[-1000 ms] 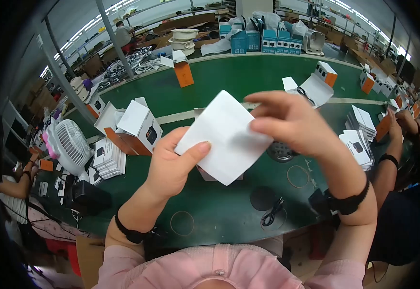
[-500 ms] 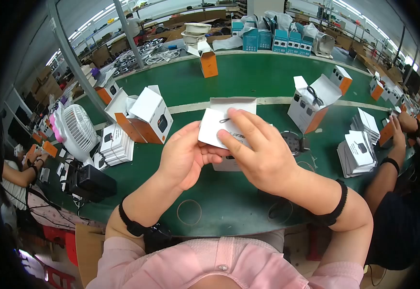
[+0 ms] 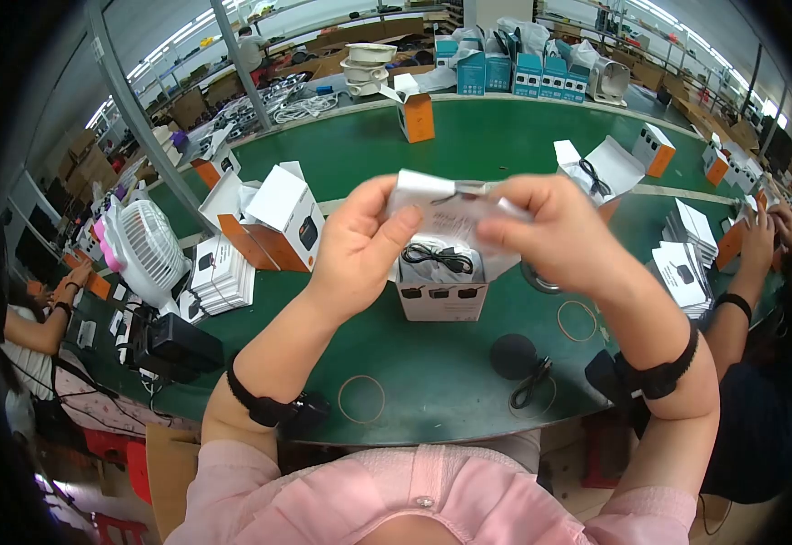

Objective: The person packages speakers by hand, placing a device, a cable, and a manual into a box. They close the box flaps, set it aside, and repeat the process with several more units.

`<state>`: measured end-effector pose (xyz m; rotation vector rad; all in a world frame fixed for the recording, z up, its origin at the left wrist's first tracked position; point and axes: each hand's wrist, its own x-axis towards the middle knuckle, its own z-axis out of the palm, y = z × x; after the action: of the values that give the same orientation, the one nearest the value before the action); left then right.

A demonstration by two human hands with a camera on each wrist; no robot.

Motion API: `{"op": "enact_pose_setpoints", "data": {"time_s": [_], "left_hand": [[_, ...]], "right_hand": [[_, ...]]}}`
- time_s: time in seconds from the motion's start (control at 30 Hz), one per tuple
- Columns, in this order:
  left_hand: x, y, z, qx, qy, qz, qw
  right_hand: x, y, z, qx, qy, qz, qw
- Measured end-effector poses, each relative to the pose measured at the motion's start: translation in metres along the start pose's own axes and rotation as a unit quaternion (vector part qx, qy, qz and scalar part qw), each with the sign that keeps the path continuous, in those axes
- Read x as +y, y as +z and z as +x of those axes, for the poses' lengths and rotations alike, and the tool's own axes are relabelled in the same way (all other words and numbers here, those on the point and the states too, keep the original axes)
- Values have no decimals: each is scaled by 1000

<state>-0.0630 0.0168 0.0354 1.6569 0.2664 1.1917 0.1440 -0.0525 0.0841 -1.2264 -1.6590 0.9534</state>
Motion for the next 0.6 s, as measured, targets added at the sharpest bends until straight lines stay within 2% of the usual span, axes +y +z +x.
{"op": "enact_pose_setpoints", "data": {"time_s": [0.03, 0.07, 0.1, 0.13, 0.17, 0.2, 0.27, 0.33, 0.37, 0.4, 0.47, 0.5, 0.53, 0.6], "left_hand": [[-2, 1, 2, 19, -22, -25, 999], [-5, -1, 1, 19, -21, -26, 999], [-8, -6, 0, -41, -43, 187, 981], [-9, -8, 0, -97, -64, 391, 913], [-9, -6, -3, -181, -68, 471, 861], [-21, -5, -13, -186, 2, 531, 827], [-26, 5, -18, -153, 24, 581, 799], [-35, 6, -24, -144, 27, 560, 815], [-38, 7, -27, -135, 30, 540, 830], [-38, 8, -31, -137, 29, 541, 829], [-36, 12, -36, -119, 39, 561, 818], [-35, 13, -36, -123, 25, 557, 821], [-36, 13, -37, -124, 23, 555, 822], [-38, 10, -36, -132, 17, 535, 835]], "right_hand": [[-7, -4, 3, 56, -12, -64, 996], [-8, -8, 7, 107, -70, -178, 976], [-9, -14, 10, 89, -48, -237, 966], [-8, -18, 12, 71, -25, -294, 953], [-3, -17, 14, 72, -26, -295, 952], [8, -15, 17, 70, -52, -312, 946], [18, -10, 19, 68, -79, -329, 939], [21, -2, 19, 58, -144, -445, 882], [21, 2, 17, 48, -139, -495, 856], [21, 5, 17, 50, -139, -492, 858], [20, 11, 15, 0, -104, -598, 795], [13, 17, 12, -22, -119, -657, 744], [9, 24, 8, -23, -117, -656, 745], [3, 40, 4, -45, -101, -725, 680]]}}
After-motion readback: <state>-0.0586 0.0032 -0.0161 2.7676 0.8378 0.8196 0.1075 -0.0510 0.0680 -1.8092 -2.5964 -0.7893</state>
